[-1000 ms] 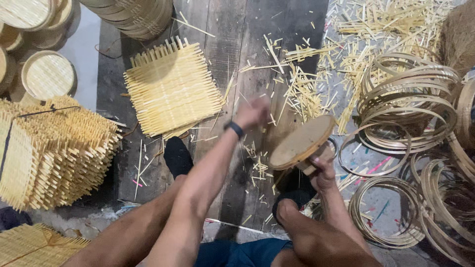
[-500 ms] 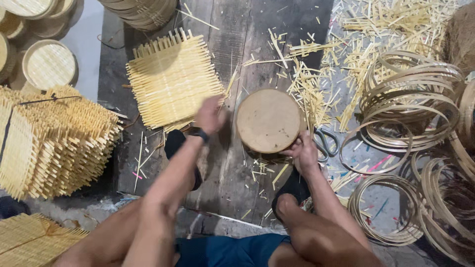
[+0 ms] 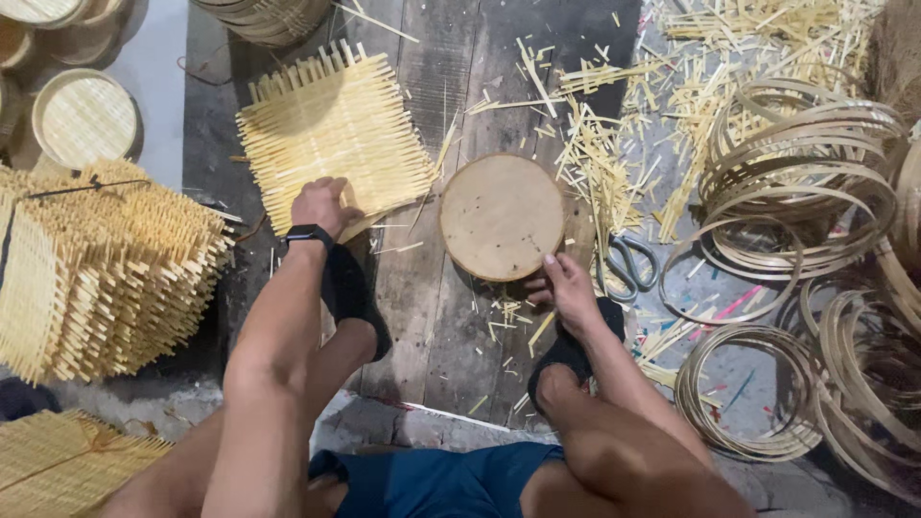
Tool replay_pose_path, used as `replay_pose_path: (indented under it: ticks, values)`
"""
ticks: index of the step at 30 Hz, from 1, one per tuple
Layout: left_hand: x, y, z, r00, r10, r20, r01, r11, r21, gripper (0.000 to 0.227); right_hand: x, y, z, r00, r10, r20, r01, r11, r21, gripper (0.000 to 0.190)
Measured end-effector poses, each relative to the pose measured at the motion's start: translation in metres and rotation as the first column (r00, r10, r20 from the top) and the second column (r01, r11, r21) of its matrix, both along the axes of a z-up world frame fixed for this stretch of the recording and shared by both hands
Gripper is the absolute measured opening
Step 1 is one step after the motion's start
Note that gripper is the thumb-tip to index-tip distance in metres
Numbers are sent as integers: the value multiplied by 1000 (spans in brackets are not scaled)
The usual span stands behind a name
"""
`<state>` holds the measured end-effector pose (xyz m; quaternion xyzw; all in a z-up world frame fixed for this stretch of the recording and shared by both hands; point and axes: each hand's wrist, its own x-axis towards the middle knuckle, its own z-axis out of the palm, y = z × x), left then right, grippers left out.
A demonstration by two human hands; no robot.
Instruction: The person places a circular bamboo frame onto a square woven bamboo mat, then uses shears to trim the excess bamboo strips around the frame's edge. The person repeats this process with multiple mats, stacking the trimmed pieces afterward.
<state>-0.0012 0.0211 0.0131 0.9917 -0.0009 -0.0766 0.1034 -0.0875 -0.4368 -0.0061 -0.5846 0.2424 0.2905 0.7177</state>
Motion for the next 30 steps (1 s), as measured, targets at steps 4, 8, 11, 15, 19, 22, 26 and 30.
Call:
replay_pose_path:
  ticks: [4, 8, 11, 15, 19, 22, 26, 30]
  values:
    - [3, 2, -9, 997, -75, -34, 77, 996, 42, 50, -15, -10, -15, 998, -32, -55, 33, 999, 21, 40]
    - [-2, 12, -9, 934, -184, 305, 210, 976, -56, 32, -27, -19, -20, 995, -54, -85, 51, 998, -29, 38]
    - [6, 7, 12, 959, -142, 246, 126, 989, 82, 10, -33, -21, -21, 996, -63, -63, 66, 997, 43, 37]
    - [24, -17, 77, 818, -23, 575, 5, 999, 33, 6, -31, -20, -14, 994, -88, -63, 90, 996, 16, 37]
    - [38, -56, 134, 643, 33, 765, 46, 996, -82, 10, -22, -23, 16, 991, -131, -8, 129, 985, -116, 39]
    - [7, -119, 129, 712, -154, 686, 250, 967, -43, 4, -1, -29, 31, 967, -211, 142, 199, 976, 92, 40]
    - [-64, -206, 90, 814, -563, 144, 579, 769, -269, 11, 33, -47, 29, 961, -201, 190, 194, 979, 54, 32]
    - [-96, -208, 60, 642, -661, 389, 739, 668, -83, 37, 49, -41, 16, 974, -100, 203, 112, 992, -50, 29]
